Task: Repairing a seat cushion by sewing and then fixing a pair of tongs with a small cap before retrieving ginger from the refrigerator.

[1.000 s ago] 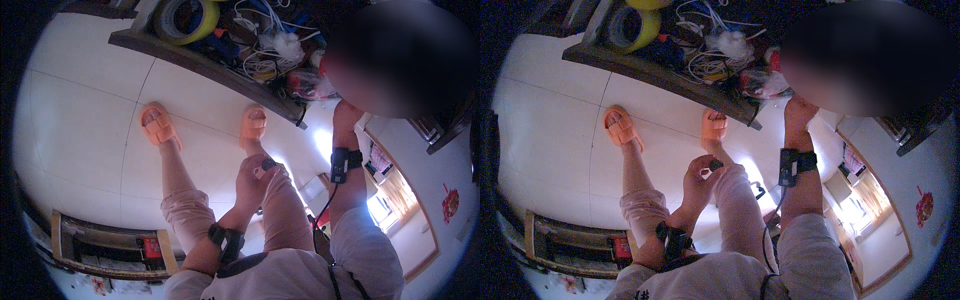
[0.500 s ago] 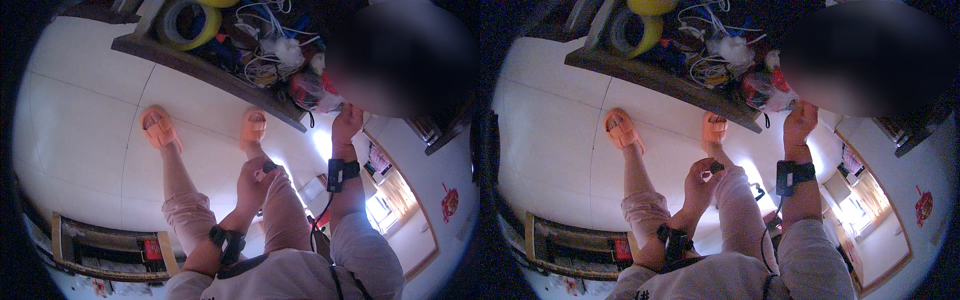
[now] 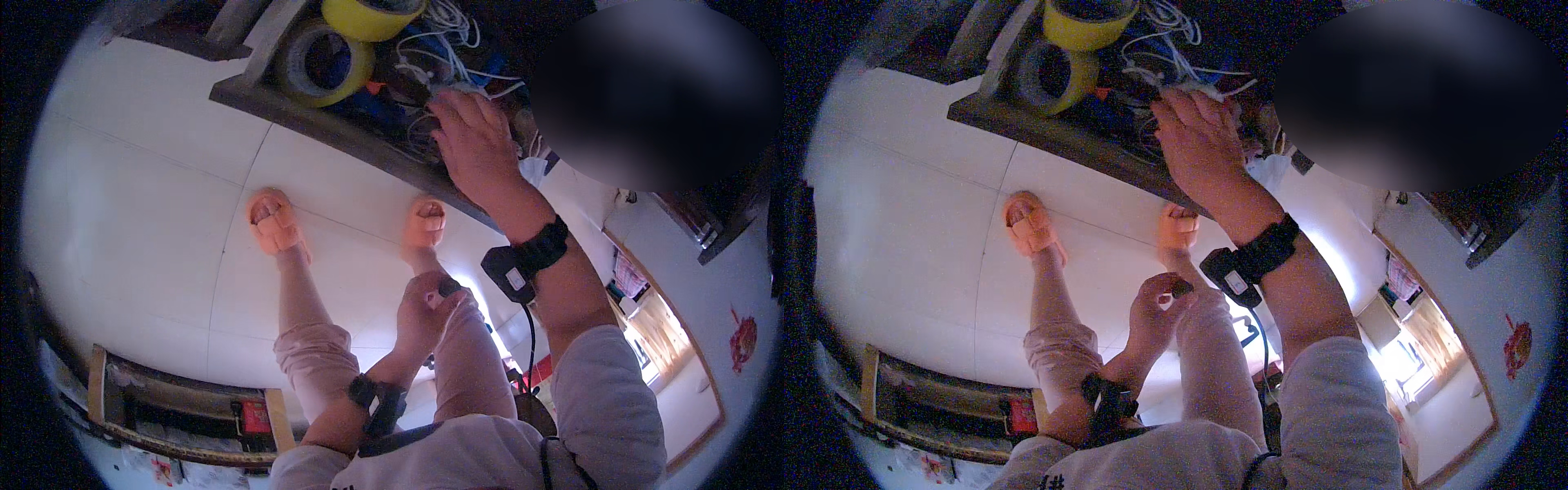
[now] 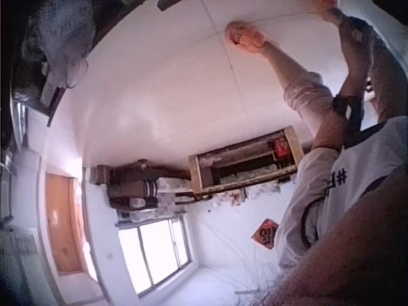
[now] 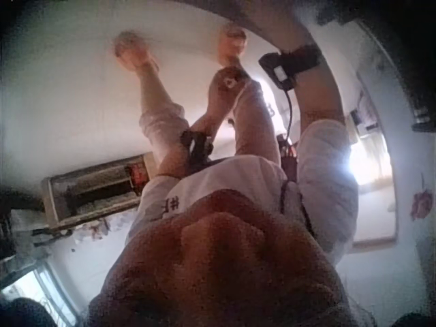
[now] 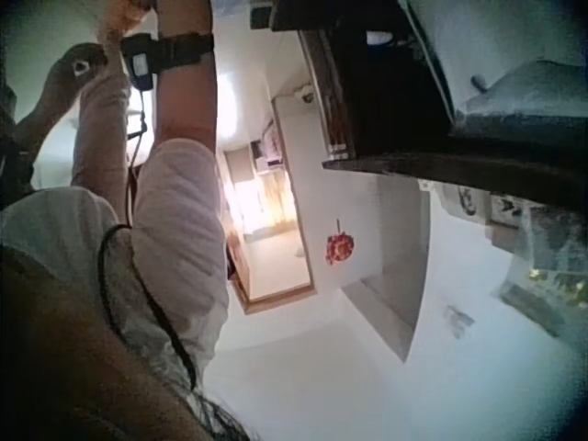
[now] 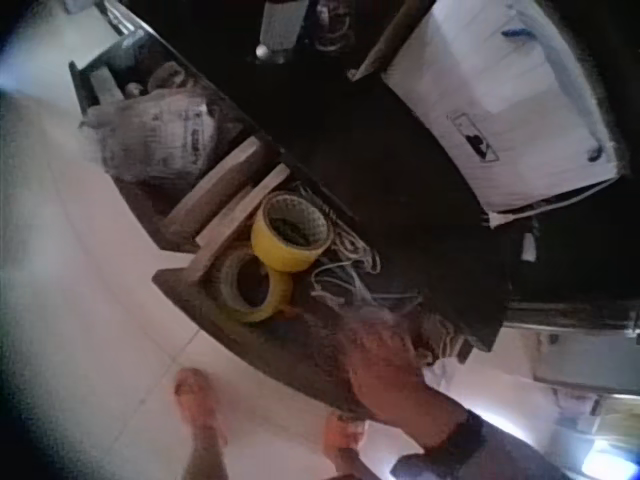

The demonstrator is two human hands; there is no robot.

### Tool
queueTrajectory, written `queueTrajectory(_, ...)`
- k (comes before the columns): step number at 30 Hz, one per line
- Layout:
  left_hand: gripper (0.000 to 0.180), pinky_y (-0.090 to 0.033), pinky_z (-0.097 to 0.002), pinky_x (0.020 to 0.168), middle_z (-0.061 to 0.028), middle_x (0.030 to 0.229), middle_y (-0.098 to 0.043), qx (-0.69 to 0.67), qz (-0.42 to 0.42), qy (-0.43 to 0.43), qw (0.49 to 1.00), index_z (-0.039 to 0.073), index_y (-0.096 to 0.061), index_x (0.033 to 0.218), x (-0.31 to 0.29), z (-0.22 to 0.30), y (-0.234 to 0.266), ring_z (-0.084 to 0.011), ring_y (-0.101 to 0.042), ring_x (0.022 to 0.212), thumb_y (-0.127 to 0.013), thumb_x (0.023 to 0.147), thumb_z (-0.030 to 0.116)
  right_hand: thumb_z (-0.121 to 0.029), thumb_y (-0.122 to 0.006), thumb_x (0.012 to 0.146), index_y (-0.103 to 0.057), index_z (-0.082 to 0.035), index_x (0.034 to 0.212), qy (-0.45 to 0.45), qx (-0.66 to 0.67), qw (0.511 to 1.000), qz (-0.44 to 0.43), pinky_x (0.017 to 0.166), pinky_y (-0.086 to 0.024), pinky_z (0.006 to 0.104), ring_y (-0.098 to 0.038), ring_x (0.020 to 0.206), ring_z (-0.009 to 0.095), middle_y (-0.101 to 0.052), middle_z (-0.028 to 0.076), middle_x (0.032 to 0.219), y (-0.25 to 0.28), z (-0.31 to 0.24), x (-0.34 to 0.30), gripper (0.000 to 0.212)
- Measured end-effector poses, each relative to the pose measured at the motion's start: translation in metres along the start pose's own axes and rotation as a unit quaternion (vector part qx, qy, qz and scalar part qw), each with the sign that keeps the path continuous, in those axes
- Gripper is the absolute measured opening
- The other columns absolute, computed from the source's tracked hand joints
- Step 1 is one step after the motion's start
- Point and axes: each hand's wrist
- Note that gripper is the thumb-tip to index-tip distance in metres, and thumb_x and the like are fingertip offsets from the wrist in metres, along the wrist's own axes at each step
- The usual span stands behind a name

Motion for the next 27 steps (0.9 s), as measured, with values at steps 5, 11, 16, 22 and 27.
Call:
queueTrajectory(5,0.025,-0.046,-0.0347,0.083,-0.007,0.105,-0.062,0.0,-0.004,-0.014,1.0,0.008,-0.062,0.098,0.0,-0.001,0.002,-0.0199,-0.06,0.095,-0.072,0.077,0.017,-0.02,-0.064,0.076,-0.046,-0.011,0.129,-0.022,-0.027,0.999,-0.039,0.09,-0.039,0.0422,-0.046,0.113,0.026,-0.051,0.007,0.124,-0.012,0.009,0.017,0.057)
queueTrajectory(11,0.029,-0.047,-0.0345,0.082,-0.0092,0.108,-0.061,-0.016,0.0,0.007,1.0,0.007,-0.062,0.1,-0.001,0.002,0.005,-0.0212,-0.06,0.097,-0.074,0.076,0.018,-0.02,-0.059,0.079,-0.06,-0.009,0.11,-0.035,-0.108,0.98,-0.162,0.085,-0.042,0.0423,-0.05,0.105,0.027,-0.058,0.009,0.105,0.008,0.027,-0.012,0.033)
queueTrajectory(16,0.031,-0.047,-0.0338,0.082,-0.0098,0.106,-0.062,-0.016,0.017,-0.007,1.0,0.005,-0.062,0.102,-0.003,0.003,0.009,-0.0212,-0.06,0.096,-0.074,0.076,0.018,-0.016,-0.054,0.081,-0.063,-0.005,0.086,-0.006,-0.043,0.981,-0.19,0.083,-0.044,0.0428,-0.053,0.092,0.033,-0.06,0.012,0.093,0.02,0.038,-0.035,0.014)
queueTrajectory(22,0.032,-0.047,-0.0323,0.081,-0.0093,0.104,-0.062,-0.016,0.013,-0.007,1.0,0.005,-0.062,0.103,-0.003,0.002,0.007,-0.0202,-0.061,0.093,-0.073,0.076,0.017,-0.03,-0.078,0.054,-0.064,-0.005,0.082,-0.007,-0.038,0.977,-0.209,0.081,-0.046,0.0416,-0.058,0.091,0.029,-0.062,0.01,0.09,0.022,0.036,-0.048,0.039)
queueTrajectory(27,0.032,-0.047,-0.0322,0.081,-0.0094,0.103,-0.062,-0.037,0.014,-0.009,0.999,0.004,-0.061,0.103,-0.004,0.004,0.009,-0.0196,-0.061,0.092,-0.073,0.077,0.017,-0.027,-0.075,0.058,-0.064,-0.006,0.081,0.029,-0.02,0.976,-0.215,0.083,-0.044,0.0426,-0.058,0.09,0.029,-0.062,0.01,0.089,0.02,0.037,-0.049,0.033)
Point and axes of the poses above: each hand's wrist, its own x-axis towards the middle knuckle, its own y-axis out of the back of the hand, z = x × y
